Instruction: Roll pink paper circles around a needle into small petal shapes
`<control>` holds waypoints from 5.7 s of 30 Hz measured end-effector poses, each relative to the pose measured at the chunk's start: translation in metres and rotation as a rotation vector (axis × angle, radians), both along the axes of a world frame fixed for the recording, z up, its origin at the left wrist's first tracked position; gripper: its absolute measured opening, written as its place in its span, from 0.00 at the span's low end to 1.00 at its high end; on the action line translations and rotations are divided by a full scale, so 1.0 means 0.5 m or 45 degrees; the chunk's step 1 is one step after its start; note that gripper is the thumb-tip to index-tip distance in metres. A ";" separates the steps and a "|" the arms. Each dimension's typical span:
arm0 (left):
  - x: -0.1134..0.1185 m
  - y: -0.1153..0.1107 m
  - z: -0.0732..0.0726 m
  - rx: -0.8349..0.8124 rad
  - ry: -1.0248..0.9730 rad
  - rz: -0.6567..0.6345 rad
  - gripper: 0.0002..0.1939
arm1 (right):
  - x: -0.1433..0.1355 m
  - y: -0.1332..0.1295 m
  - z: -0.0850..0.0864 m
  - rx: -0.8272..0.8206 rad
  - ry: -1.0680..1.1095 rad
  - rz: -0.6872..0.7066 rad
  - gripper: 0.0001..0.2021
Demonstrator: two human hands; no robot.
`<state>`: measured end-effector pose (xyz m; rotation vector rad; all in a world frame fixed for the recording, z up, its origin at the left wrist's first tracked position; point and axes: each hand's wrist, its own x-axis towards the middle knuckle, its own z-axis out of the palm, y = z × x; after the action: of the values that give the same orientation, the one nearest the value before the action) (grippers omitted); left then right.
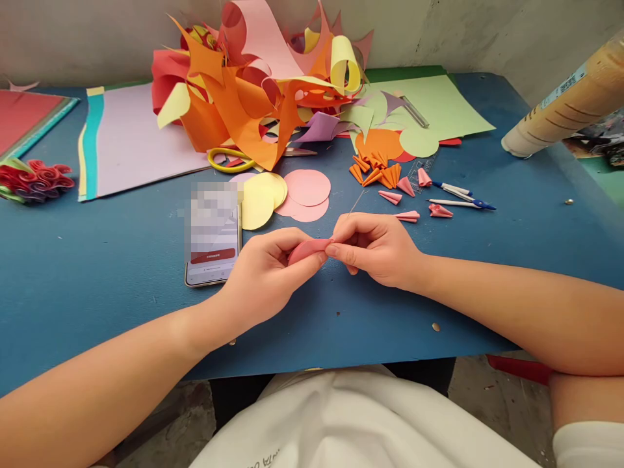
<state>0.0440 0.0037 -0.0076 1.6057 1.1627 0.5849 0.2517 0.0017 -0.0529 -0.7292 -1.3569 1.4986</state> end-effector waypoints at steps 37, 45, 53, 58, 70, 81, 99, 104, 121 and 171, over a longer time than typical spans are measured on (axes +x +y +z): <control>0.001 -0.005 0.000 -0.009 0.049 -0.038 0.12 | -0.002 -0.002 0.004 -0.018 -0.060 0.009 0.06; 0.007 -0.007 0.000 0.016 0.098 -0.030 0.13 | -0.001 -0.001 0.004 -0.032 -0.086 0.019 0.03; 0.007 -0.008 -0.002 0.098 0.158 -0.020 0.12 | 0.003 0.002 0.007 -0.096 -0.107 0.071 0.03; 0.007 -0.009 -0.002 0.073 0.185 -0.004 0.11 | -0.002 0.001 0.002 -0.073 -0.128 0.031 0.04; 0.002 -0.011 -0.009 0.160 0.147 -0.087 0.10 | -0.003 -0.001 0.006 0.011 -0.140 -0.004 0.06; -0.003 -0.004 -0.003 -0.033 0.104 -0.079 0.09 | -0.002 -0.001 0.002 0.068 -0.093 -0.026 0.01; -0.004 -0.002 -0.011 0.008 -0.009 -0.079 0.11 | 0.000 -0.002 0.004 -0.062 -0.051 0.035 0.08; -0.001 -0.007 -0.013 0.238 -0.054 -0.095 0.13 | 0.003 -0.006 0.000 -0.070 -0.056 0.015 0.10; -0.002 -0.005 -0.008 0.304 -0.003 -0.185 0.15 | 0.006 -0.002 0.002 -0.102 -0.026 0.095 0.13; 0.001 -0.005 0.003 0.116 0.055 -0.025 0.18 | 0.000 -0.005 0.006 0.147 -0.180 -0.025 0.05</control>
<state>0.0447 0.0014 -0.0060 1.7130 1.1653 0.6005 0.2519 -0.0009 -0.0499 -0.7849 -1.5247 1.3618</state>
